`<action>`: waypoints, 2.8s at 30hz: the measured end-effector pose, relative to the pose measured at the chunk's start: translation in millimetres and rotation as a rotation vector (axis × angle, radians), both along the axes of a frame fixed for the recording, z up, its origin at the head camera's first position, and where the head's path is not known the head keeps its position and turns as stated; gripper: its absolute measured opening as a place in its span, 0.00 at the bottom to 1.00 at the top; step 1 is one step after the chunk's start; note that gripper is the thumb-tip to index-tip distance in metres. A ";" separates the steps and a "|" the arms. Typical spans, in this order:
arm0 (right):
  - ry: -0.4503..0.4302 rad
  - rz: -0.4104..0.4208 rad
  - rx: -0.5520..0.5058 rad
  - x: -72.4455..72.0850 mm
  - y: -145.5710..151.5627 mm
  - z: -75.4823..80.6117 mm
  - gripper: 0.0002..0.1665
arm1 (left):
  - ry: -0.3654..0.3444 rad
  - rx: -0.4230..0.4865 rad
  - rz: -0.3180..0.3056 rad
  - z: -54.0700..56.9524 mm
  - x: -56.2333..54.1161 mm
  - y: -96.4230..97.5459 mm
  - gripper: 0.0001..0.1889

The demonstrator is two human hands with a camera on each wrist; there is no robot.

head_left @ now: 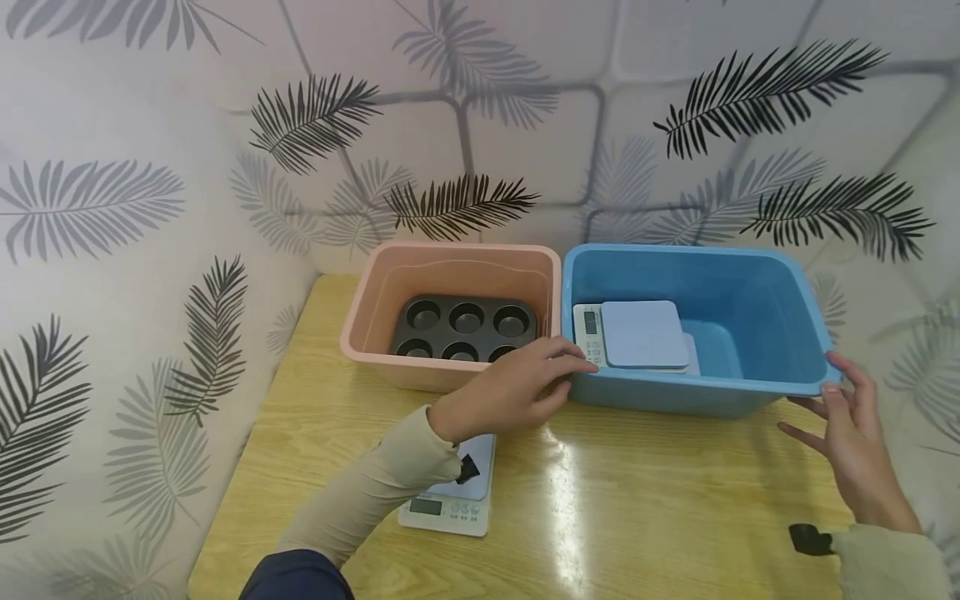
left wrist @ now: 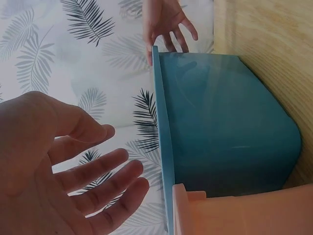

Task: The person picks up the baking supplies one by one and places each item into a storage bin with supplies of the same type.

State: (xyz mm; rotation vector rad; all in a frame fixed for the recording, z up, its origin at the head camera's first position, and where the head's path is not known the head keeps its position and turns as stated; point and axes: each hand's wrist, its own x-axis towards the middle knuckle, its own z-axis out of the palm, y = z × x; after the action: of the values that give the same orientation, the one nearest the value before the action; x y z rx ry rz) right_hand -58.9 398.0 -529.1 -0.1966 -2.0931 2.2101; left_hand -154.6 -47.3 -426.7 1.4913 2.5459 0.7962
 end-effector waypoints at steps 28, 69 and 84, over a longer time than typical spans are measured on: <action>0.018 0.049 0.007 -0.7 2.5 -3.9 0.33 | -0.205 0.093 0.290 -73.4 45.9 -79.8 0.18; -0.001 -0.013 0.145 1.8 2.4 -4.4 0.33 | -0.421 0.079 0.733 -123.1 86.9 -155.6 0.21; 0.025 0.007 0.073 2.3 2.5 -4.9 0.34 | -0.340 0.182 0.972 -153.6 99.3 -161.1 0.21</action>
State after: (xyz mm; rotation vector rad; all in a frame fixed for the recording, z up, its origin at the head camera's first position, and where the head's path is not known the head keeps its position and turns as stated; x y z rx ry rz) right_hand -56.6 400.5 -533.9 -0.1551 -2.1597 2.1247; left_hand -55.3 -208.4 -580.3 -0.0074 2.8667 1.2402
